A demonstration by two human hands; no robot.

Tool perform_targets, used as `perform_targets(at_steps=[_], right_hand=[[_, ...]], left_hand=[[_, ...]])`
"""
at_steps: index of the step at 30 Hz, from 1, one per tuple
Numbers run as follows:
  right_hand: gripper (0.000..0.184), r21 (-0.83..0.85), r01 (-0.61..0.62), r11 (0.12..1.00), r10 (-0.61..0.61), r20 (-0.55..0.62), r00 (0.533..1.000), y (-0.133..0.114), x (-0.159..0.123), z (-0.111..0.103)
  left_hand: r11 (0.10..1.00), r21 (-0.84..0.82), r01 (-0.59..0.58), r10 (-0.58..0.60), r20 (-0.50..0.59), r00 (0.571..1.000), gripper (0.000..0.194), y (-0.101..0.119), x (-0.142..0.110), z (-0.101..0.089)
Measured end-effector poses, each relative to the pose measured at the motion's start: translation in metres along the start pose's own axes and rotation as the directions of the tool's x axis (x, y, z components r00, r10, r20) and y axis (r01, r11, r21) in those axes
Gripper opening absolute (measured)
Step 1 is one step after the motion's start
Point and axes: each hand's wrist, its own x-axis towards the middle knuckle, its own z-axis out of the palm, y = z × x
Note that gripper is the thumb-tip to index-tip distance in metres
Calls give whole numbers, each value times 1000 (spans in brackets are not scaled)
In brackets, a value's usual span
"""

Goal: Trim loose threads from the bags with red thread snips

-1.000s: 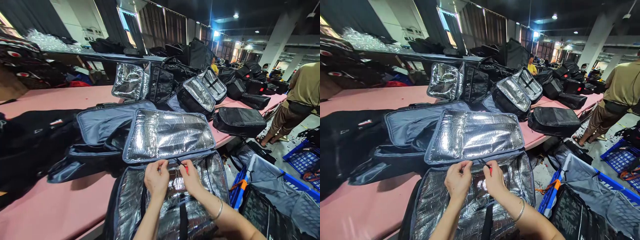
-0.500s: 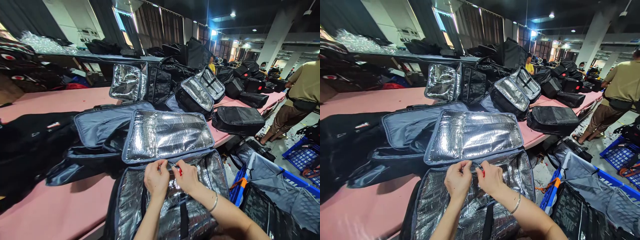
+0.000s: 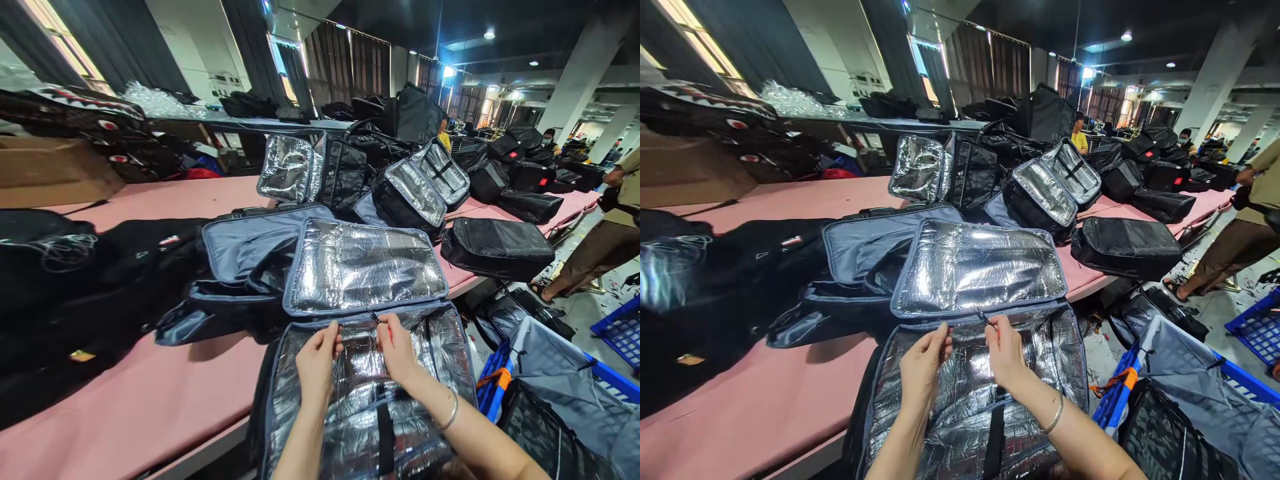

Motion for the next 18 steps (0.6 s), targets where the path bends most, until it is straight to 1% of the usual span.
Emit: perform_targets(at_steps=[2, 3, 5, 7, 9, 10, 12, 14, 15, 16, 17, 18], right_hand=[[22, -124, 73, 990, -79, -42, 996, -5, 6, -3], [22, -193, 110, 975, -121, -45, 992, -7, 11, -4], [22, -330, 181, 926, -190, 7, 982, -11, 24, -6], [23, -451, 252, 856, -224, 116, 968, -13, 39, -8], [26, -532, 288, 797, -200, 217, 955, -16, 52, -8], [27, -555, 286, 781, -175, 246, 953, -18, 57, -8], [23, -580, 257, 773, -122, 261, 958, -22, 66, -7], [13, -583, 225, 780, -87, 254, 963, -27, 72, -8], [9, -581, 217, 784, -78, 255, 964, -29, 74, -9], [8, -579, 211, 787, -68, 258, 964, -32, 75, -10], [8, -577, 207, 790, -60, 264, 963, -35, 76, -11], [9, -575, 207, 791, -55, 271, 961, -37, 76, -11]], left_hand=[[1000, -19, -5, 5, -13, 1000, 42, -3, 3, 1], [1000, -24, -18, 17, -22, 1000, 40, -5, 4, 1], [998, -21, -56, 55, -39, 998, 37, -8, 3, 1], [995, -1, -95, 95, -47, 994, 35, -10, 1, 0], [991, 35, -131, 133, -42, 990, 34, -9, -4, -1], [987, 60, -150, 152, -41, 987, 34, -7, -6, -2], [972, 126, -196, 207, -75, 976, 33, -2, -11, -4], [948, 192, -254, 283, -138, 949, 30, 4, -15, -5], [928, 232, -293, 334, -161, 929, 28, 8, -16, -5], [892, 294, -343, 401, -164, 901, 27, 10, -16, -5], [836, 376, -399, 479, -146, 865, 27, 12, -16, -3], [756, 473, -452, 561, -112, 820, 28, 13, -14, -2]])
